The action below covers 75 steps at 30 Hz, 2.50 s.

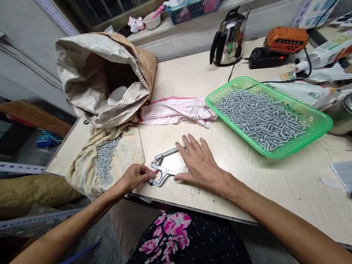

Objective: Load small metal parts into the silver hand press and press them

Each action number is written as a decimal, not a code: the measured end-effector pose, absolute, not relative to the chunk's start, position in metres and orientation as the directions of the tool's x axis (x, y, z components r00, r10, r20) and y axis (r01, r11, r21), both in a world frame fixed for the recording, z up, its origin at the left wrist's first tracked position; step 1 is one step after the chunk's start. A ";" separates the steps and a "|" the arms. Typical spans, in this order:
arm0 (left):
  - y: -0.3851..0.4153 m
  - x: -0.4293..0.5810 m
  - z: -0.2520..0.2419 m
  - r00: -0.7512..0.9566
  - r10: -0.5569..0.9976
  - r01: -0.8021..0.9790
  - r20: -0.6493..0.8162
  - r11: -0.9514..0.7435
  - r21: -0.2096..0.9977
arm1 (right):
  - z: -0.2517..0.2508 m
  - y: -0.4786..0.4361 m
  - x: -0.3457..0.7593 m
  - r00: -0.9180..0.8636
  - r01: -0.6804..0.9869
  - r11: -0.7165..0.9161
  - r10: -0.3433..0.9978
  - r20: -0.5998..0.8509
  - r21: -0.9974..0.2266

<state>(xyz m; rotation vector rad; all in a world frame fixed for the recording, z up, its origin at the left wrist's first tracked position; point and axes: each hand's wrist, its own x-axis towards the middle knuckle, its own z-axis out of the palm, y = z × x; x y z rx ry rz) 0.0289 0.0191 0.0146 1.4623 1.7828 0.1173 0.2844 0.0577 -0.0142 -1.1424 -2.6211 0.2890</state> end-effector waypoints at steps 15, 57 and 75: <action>0.004 0.024 0.006 -0.004 0.952 0.873 -0.306 0.152 0.463 | -0.002 0.051 0.284 -0.686 0.679 0.676 0.723 0.080 -0.285; -0.042 0.098 -0.025 0.633 0.768 0.689 0.096 -0.615 0.382 | -0.022 0.102 0.297 -0.697 0.622 0.708 0.695 0.176 -0.334; -0.073 0.066 -0.006 0.737 0.603 0.499 0.304 -0.789 0.358 | -0.023 0.057 0.172 -0.975 0.056 0.959 0.113 0.190 -0.279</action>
